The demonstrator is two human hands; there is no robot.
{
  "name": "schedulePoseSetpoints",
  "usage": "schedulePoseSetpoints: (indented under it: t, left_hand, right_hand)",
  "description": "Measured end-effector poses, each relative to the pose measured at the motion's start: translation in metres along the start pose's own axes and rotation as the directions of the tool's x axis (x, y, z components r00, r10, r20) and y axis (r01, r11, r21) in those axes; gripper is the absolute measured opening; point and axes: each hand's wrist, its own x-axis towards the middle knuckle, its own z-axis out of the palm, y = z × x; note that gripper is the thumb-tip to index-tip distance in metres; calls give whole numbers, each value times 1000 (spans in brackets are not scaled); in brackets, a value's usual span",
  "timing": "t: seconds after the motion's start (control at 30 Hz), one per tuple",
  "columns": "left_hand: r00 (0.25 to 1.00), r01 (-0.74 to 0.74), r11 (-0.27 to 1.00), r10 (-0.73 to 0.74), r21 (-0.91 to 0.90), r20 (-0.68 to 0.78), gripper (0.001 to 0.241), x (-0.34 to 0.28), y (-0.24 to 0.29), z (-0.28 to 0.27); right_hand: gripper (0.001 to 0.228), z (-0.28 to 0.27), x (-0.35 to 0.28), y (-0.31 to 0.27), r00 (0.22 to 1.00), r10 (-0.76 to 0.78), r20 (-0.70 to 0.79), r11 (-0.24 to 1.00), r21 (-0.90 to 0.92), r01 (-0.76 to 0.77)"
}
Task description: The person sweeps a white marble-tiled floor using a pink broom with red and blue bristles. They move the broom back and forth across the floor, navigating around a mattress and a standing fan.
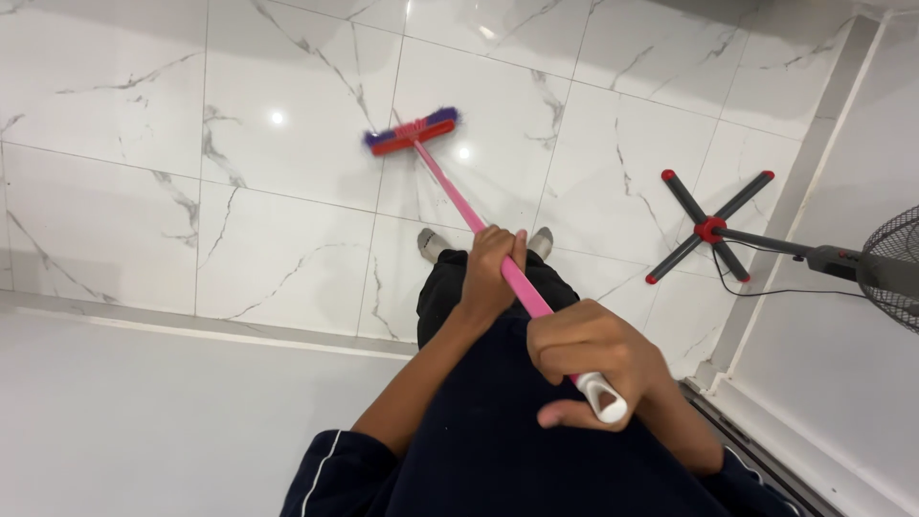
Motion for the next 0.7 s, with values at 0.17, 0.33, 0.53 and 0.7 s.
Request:
schedulePoseSetpoints:
  t: [0.17, 0.33, 0.53, 0.7]
  left_hand:
    - [999, -23, 1000, 24, -15, 46, 35, -13, 30, 24]
    - [927, -241, 965, 259, -101, 270, 38, -12, 50, 44]
    - [968, -232, 972, 229, 24, 105, 38, 0, 48, 82]
    - [994, -72, 988, 81, 134, -69, 39, -3, -4, 152]
  right_hand:
    - [54, -16, -21, -28, 988, 110, -106, 991, 89, -101]
    - [51, -45, -53, -41, 970, -214, -117, 955, 182, 233]
    - [48, -111, -75, -24, 955, -285, 77, 910, 333, 245]
    - [39, -152, -108, 28, 984, -114, 136, 940, 337, 62]
